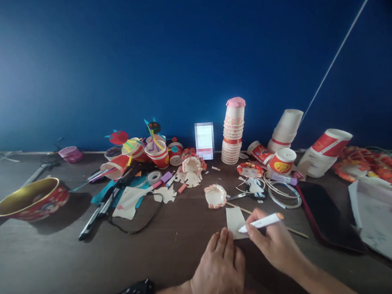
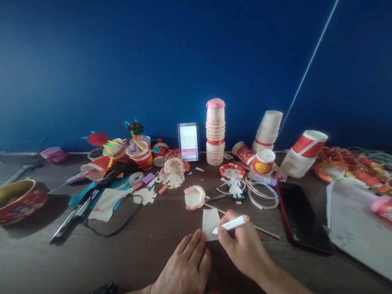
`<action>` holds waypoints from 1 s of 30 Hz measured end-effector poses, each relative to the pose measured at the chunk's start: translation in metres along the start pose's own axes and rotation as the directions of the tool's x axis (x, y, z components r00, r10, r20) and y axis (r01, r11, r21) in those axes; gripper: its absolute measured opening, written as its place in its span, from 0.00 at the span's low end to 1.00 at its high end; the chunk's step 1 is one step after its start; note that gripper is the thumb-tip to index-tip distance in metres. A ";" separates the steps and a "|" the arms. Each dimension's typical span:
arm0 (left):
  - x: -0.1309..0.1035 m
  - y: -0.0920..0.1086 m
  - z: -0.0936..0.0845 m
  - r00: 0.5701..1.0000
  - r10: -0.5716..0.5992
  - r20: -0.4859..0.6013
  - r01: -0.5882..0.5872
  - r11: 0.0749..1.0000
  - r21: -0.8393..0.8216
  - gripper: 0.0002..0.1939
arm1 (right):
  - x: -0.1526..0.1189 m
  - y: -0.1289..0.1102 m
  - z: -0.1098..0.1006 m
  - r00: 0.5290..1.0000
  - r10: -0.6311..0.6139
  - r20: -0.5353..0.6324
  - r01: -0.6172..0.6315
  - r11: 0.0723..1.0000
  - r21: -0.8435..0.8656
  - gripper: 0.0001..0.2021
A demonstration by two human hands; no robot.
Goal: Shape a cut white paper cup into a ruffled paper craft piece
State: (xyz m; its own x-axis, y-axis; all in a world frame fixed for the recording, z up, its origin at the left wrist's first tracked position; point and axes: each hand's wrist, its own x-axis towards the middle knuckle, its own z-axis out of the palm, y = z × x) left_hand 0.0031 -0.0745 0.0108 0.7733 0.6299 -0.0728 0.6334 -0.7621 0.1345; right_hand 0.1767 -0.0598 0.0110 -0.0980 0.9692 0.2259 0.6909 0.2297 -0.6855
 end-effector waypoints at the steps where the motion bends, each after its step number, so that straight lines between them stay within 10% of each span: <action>1: 0.000 0.000 0.000 1.000 -0.003 -0.002 0.003 1.000 0.003 0.34 | 0.000 -0.001 0.000 1.000 -0.010 -0.002 0.010 1.000 -0.011 0.11; 30: 0.000 -0.001 0.006 0.999 0.018 -0.038 -0.016 0.999 0.045 0.35 | -0.004 -0.003 0.000 0.994 -0.047 0.101 0.046 0.999 0.011 0.11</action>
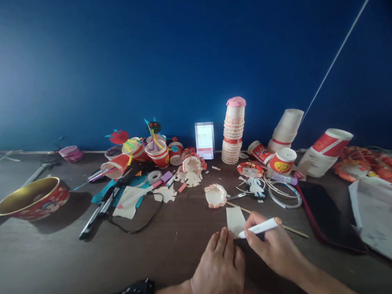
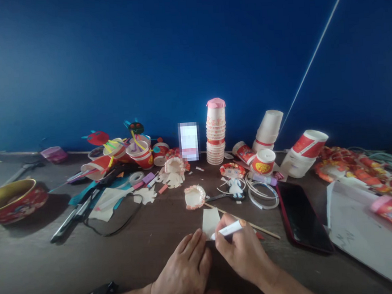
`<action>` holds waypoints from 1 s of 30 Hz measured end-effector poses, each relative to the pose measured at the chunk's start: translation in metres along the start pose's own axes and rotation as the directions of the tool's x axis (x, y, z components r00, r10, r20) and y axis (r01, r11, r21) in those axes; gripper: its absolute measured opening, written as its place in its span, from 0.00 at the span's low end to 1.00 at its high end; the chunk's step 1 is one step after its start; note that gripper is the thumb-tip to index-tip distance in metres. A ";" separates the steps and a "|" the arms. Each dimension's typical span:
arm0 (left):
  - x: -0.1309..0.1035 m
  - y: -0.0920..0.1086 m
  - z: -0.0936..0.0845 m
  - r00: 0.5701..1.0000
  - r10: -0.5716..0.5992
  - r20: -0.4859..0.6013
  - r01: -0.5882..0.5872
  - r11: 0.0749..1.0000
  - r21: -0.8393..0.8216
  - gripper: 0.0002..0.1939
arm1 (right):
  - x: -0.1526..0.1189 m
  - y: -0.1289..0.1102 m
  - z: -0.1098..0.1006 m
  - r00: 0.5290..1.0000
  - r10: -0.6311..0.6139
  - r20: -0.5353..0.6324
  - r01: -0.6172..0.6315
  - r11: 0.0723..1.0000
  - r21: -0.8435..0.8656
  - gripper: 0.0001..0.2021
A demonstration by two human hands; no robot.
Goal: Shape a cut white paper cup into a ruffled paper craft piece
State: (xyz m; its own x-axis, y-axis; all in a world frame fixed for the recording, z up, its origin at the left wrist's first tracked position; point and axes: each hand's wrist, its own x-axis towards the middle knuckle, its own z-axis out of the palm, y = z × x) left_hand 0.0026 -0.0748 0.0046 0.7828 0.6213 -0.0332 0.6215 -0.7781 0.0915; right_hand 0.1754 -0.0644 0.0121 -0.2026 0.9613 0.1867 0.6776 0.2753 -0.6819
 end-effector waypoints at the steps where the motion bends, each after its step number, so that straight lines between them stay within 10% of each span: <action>1: 0.000 0.000 0.000 1.000 -0.002 0.002 0.002 1.000 -0.001 0.35 | 0.000 0.000 0.000 1.000 0.001 -0.002 -0.001 1.000 0.000 0.11; 30: 0.001 -0.001 0.000 1.000 -0.014 0.012 0.014 1.000 -0.001 0.35 | 0.002 0.001 -0.003 0.997 0.039 -0.063 -0.044 0.995 -0.088 0.09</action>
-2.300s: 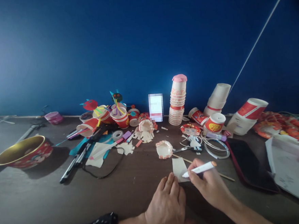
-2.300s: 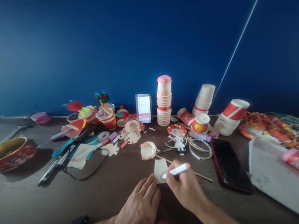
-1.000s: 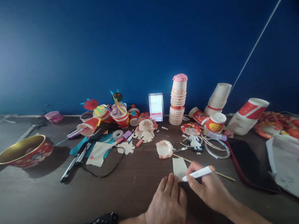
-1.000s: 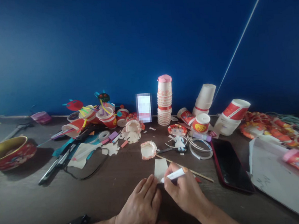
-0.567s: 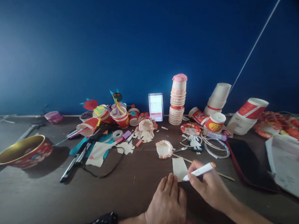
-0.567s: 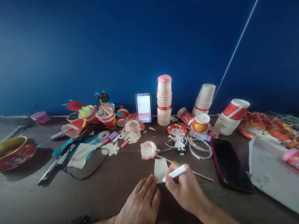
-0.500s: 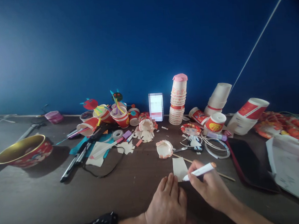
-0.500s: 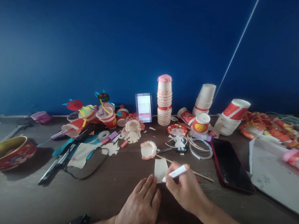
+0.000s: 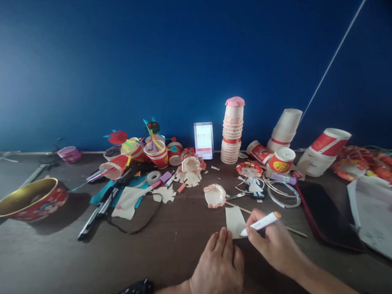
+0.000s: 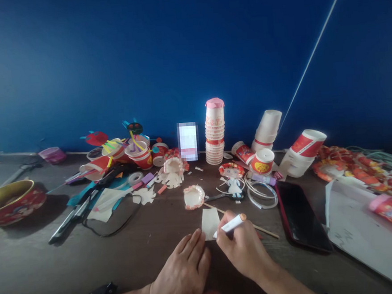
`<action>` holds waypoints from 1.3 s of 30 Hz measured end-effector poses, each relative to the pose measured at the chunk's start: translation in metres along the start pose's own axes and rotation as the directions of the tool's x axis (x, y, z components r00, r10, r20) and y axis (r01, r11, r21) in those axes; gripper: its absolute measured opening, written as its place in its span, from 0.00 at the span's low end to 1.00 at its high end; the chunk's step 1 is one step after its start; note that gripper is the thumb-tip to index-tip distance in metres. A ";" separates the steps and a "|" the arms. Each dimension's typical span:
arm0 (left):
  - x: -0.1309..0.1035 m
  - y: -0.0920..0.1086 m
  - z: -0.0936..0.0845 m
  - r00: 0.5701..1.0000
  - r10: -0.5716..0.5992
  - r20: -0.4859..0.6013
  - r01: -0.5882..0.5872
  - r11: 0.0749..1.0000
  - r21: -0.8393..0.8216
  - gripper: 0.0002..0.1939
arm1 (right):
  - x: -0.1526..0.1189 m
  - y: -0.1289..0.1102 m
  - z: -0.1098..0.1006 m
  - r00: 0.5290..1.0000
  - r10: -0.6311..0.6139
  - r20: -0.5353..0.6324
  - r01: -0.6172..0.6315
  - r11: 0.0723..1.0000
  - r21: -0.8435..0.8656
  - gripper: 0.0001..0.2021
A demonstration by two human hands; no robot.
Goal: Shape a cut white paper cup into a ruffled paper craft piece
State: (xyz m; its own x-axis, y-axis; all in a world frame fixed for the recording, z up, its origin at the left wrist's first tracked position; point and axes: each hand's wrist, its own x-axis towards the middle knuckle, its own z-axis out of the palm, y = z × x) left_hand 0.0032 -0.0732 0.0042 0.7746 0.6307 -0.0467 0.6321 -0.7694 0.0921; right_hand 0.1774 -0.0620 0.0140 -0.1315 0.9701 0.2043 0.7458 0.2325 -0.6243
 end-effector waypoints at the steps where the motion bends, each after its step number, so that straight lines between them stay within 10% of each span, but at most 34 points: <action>1: 0.000 0.000 -0.001 1.000 0.003 0.005 -0.003 1.000 -0.003 0.35 | 0.000 0.000 0.000 1.000 0.002 -0.001 -0.002 1.000 -0.003 0.09; 39: -0.002 -0.004 -0.008 1.000 -0.014 0.008 0.015 0.994 -0.105 0.37 | 0.001 0.003 -0.005 0.997 0.062 -0.053 -0.056 0.992 0.117 0.09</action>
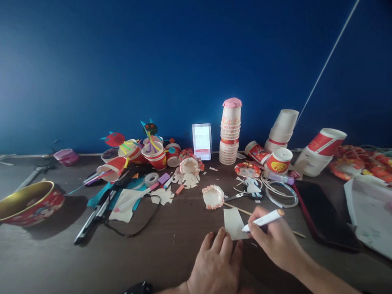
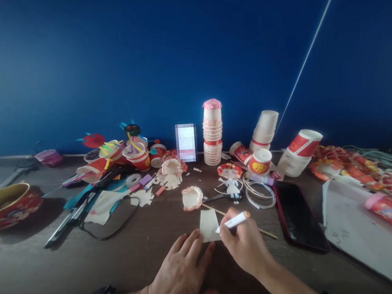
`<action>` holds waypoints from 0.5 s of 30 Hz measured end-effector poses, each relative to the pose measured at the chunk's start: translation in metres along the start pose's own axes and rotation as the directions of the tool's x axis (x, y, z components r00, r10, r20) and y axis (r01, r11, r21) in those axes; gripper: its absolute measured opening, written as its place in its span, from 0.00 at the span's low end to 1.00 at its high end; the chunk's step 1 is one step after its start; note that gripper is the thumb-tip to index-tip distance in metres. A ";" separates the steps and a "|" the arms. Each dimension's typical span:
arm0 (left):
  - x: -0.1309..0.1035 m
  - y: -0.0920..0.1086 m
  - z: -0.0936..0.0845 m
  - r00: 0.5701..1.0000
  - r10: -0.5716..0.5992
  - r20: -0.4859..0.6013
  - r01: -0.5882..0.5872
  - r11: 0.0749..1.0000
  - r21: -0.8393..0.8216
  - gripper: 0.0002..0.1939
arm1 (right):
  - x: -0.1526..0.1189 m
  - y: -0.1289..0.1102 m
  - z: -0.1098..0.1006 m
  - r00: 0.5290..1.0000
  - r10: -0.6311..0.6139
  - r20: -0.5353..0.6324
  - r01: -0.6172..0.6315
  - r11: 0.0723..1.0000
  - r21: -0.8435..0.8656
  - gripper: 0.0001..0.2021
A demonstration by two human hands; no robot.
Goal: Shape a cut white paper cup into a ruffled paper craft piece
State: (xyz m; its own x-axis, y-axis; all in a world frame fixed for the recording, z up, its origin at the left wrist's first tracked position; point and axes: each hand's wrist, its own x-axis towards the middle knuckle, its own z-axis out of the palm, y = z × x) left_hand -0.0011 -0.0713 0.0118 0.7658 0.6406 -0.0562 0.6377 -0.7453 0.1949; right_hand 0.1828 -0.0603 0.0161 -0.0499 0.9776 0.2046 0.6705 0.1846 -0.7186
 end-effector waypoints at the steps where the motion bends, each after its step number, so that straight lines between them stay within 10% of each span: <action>1: 0.000 0.000 0.000 1.000 -0.001 0.000 0.001 1.000 0.002 0.37 | 0.000 0.000 0.000 1.000 -0.003 0.000 0.003 1.000 -0.002 0.09; 15: 0.000 0.001 -0.004 1.000 -0.007 0.014 0.007 1.000 -0.014 0.38 | -0.002 0.000 0.002 1.000 -0.021 0.009 0.021 1.000 -0.012 0.09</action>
State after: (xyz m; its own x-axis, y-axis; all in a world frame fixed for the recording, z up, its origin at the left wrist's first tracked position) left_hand -0.0006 -0.0710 0.0155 0.7626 0.6429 -0.0715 0.6418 -0.7381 0.2084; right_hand 0.1809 -0.0619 0.0146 -0.0709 0.9743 0.2139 0.6782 0.2043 -0.7059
